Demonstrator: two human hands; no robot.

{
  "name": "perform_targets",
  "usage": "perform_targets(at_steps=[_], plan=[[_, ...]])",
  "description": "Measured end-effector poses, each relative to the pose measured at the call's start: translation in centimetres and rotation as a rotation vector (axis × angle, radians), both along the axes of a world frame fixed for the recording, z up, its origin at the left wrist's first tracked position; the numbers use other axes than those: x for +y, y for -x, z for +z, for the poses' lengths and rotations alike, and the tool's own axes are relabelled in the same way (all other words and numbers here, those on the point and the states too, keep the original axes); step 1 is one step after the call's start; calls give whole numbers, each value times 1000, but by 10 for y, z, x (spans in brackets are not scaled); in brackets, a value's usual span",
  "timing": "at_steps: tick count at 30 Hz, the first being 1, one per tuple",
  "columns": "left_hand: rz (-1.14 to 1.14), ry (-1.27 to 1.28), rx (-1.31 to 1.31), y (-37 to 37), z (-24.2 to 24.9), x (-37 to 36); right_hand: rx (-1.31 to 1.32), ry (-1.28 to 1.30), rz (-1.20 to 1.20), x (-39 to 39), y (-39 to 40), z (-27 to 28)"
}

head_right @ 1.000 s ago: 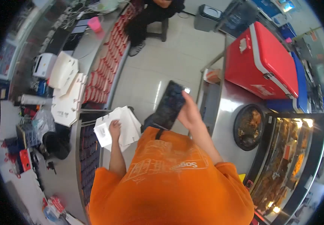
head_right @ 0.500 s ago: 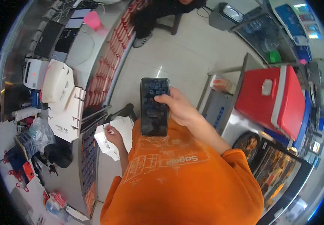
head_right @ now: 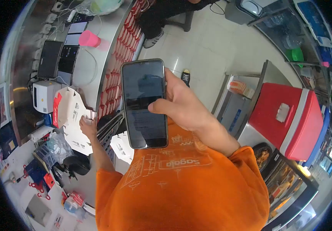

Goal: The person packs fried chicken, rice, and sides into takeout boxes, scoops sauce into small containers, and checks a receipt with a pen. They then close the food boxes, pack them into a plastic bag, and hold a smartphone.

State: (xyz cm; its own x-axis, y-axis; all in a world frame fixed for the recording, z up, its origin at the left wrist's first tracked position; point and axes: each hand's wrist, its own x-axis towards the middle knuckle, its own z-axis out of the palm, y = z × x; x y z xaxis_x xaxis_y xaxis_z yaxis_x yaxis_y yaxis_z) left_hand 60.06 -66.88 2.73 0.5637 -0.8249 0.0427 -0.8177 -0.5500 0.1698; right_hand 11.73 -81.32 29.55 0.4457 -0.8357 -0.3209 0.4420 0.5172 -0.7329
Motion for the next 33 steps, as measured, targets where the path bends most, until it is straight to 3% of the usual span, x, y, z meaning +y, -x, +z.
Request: perform_targets(at_steps=[7,12,17,20,27,33], plan=[[163,194,26,29,-1,-10,-10,28,93,-31,6,19],[99,350,1,75,6,-22,-16,2,107,-40,-7,15],[235,367,-98,70,17,-17,11,-22,146,-37,-26,13],[156,424,-144,37,10,-8,-7,-23,139,-29,-40,10],[62,298,-185,-1,10,-10,-61,-119,38,-11,-60,8],[86,157,-200,-38,-7,-2,-69,-47,36,-3,-62,12]])
